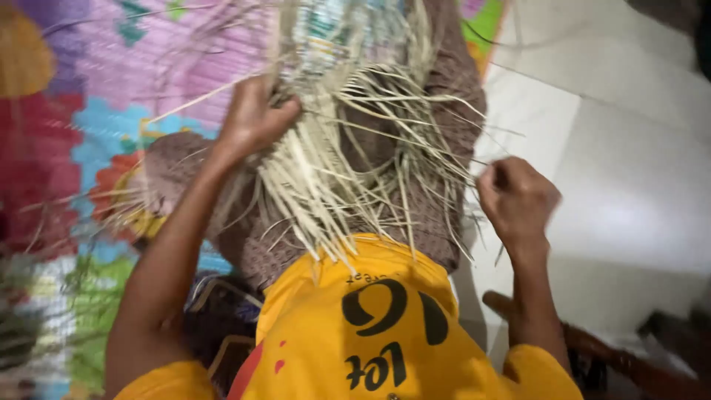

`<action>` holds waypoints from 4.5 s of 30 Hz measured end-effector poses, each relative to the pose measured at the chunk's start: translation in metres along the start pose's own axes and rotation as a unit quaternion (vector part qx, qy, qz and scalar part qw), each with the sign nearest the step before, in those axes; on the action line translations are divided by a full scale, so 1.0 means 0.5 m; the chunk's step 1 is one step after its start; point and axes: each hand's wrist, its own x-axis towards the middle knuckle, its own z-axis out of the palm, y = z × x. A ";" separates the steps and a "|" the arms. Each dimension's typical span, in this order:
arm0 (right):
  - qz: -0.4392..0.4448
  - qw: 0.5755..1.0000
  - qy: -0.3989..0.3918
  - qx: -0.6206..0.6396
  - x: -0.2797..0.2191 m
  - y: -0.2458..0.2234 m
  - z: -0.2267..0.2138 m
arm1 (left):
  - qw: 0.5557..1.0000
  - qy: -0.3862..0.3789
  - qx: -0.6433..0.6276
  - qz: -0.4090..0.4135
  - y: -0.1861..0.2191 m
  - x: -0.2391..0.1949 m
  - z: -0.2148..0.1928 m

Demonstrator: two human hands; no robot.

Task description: A person is weaving straw-like fibers around a base, possibly a shoe sole, using their hands and a small weaving tool.

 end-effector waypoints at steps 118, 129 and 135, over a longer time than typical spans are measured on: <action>-0.211 0.919 0.068 0.326 0.146 -0.323 0.326 | 0.987 -0.044 -0.136 0.069 -0.005 -0.034 -0.042; -0.006 0.923 -0.054 0.382 0.050 -0.296 0.186 | 0.976 -0.171 -0.132 0.001 0.026 0.008 -0.092; -0.031 0.936 -0.040 0.347 0.046 -0.263 0.201 | 0.982 -0.185 -0.012 -0.035 0.091 0.037 -0.089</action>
